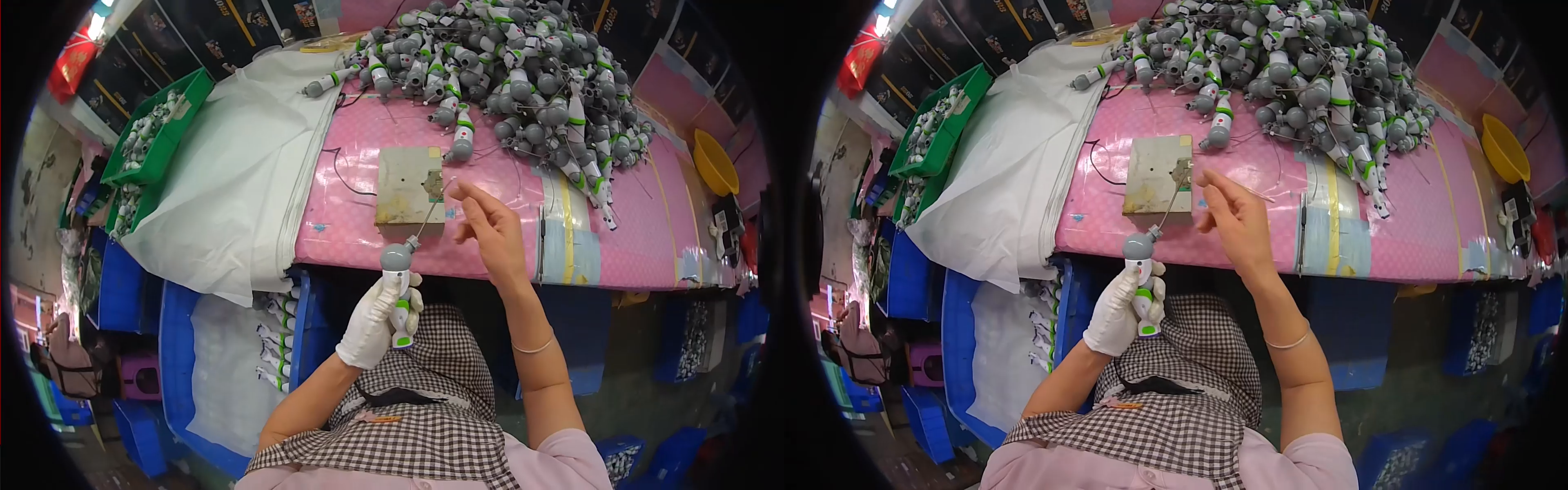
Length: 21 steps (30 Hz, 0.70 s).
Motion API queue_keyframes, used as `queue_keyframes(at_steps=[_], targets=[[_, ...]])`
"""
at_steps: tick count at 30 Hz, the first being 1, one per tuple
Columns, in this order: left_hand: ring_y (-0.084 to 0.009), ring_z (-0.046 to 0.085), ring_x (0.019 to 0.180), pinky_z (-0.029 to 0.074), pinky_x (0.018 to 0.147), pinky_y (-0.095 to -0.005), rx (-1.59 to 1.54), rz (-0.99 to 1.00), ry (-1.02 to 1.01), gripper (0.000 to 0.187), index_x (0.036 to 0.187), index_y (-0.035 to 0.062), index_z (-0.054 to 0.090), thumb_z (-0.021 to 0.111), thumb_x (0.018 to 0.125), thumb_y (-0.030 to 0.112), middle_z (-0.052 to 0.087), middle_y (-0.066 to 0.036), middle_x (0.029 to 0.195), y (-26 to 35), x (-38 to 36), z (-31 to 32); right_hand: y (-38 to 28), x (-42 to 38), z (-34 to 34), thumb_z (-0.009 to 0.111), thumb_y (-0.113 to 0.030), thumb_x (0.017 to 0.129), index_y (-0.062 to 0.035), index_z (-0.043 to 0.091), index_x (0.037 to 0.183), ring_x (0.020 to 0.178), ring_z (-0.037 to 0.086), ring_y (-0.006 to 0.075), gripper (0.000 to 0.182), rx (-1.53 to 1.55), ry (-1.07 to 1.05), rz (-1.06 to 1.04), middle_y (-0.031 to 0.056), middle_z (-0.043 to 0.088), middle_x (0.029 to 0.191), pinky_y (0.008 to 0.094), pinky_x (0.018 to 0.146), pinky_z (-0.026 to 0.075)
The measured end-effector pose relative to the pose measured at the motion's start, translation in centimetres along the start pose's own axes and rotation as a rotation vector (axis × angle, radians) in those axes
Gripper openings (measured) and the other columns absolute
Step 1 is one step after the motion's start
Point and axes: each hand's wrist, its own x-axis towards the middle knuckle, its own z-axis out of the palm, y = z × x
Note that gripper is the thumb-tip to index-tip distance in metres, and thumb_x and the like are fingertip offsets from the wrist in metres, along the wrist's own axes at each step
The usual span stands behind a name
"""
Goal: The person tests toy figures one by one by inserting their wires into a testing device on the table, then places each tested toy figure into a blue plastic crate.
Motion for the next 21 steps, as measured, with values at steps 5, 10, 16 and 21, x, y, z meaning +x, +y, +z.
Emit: queue_keyframes(at_steps=[5, 10, 16, 21], targets=[[-0.0106, 0.052, 0.059, 0.042, 0.053, -0.0229, -0.099, -0.088, -0.053, 0.047, 0.118, 0.0033, 0.048, 0.046, 0.094, 0.044, 0.055, -0.006, 0.085, -0.5, -0.3, -0.1, 0.4, 0.7, 0.5, 0.056, -0.013, 0.091, 0.0031, 0.06, 0.11, 0.065, 0.063, 0.0115, 0.025, 0.417, -0.092, 0.179, 0.012, 0.066, 0.099, 0.025, 0.06, 0.055], [-0.0108, 0.052, 0.059, 0.042, 0.054, -0.0228, -0.171, -0.12, -0.064, 0.045, 0.116, 0.0036, 0.049, 0.046, 0.094, 0.043, 0.055, -0.006, 0.085, -0.7, 0.0, 0.0, 0.1, 0.7, 0.1, 0.057, -0.012, 0.09, 0.0045, 0.062, 0.105, 0.063, 0.063, 0.0122, 0.023, 0.407, -0.122, 0.205, 0.012, 0.066, 0.092, 0.0259, 0.059, 0.056], [-0.0103, 0.054, 0.06, 0.043, 0.054, -0.0225, 0.303, -0.063, 0.104, 0.032, 0.103, 0.0029, 0.051, 0.056, 0.092, 0.033, 0.057, -0.004, 0.079, -0.2, 1.6, 1.8, 0.8, 3.3, -1.5, 0.06, -0.012, 0.086, 0.0024, 0.066, 0.095, 0.053, 0.052, 0.0058, 0.018, 0.205, -0.187, 0.279, 0.0041, 0.062, 0.076, 0.0182, 0.046, 0.04], [-0.0117, 0.056, 0.058, 0.045, 0.055, -0.0245, 0.348, 0.142, 0.216, 0.028, 0.093, 0.0022, 0.051, 0.057, 0.091, 0.03, 0.058, -0.005, 0.073, 2.7, 3.3, 3.0, 1.8, 6.0, -1.3, 0.059, -0.014, 0.08, -0.0016, 0.065, 0.073, 0.053, 0.039, 0.0013, 0.015, -0.421, -0.245, -0.087, -0.0036, 0.05, 0.058, 0.0204, 0.046, 0.029]])
